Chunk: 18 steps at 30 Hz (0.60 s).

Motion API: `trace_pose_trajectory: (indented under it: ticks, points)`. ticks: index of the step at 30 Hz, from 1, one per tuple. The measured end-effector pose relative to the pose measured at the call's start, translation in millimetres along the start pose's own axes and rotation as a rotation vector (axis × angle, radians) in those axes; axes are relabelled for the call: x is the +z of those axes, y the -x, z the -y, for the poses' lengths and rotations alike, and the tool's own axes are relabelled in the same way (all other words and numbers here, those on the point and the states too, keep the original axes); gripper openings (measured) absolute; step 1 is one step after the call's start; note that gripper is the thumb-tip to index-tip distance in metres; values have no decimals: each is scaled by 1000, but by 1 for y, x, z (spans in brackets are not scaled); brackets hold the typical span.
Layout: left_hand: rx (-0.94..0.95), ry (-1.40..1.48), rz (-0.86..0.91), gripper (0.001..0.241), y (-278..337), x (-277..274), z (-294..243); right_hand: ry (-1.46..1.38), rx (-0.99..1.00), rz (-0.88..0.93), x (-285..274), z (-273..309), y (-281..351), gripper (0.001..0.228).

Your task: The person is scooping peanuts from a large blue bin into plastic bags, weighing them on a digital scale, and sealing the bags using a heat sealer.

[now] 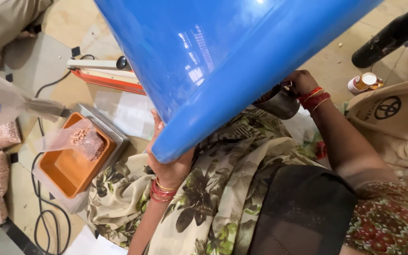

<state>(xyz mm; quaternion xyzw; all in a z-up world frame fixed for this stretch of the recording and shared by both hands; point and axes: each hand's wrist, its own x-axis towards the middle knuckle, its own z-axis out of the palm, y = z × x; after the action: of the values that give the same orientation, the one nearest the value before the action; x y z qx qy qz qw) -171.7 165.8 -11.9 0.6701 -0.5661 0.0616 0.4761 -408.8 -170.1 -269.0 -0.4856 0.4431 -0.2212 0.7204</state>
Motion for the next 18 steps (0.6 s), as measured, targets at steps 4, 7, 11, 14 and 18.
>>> trace_pose_trajectory:
  ticks: [4,7,11,14,18]
  points:
    - [20,30,15,72,3,1,2,14,-9,-10,-2,1,-7,22]
    - [29,81,16,76,5,1,4,27,-13,-15,-5,-10,-16,24]
    - [37,134,8,74,11,2,8,45,-15,-26,-15,-30,-29,26]
    - [57,103,10,72,11,-1,8,61,-17,-28,-17,-41,-34,28]
    - [-39,-85,142,67,5,-10,4,90,-18,-30,-13,-35,-11,31]
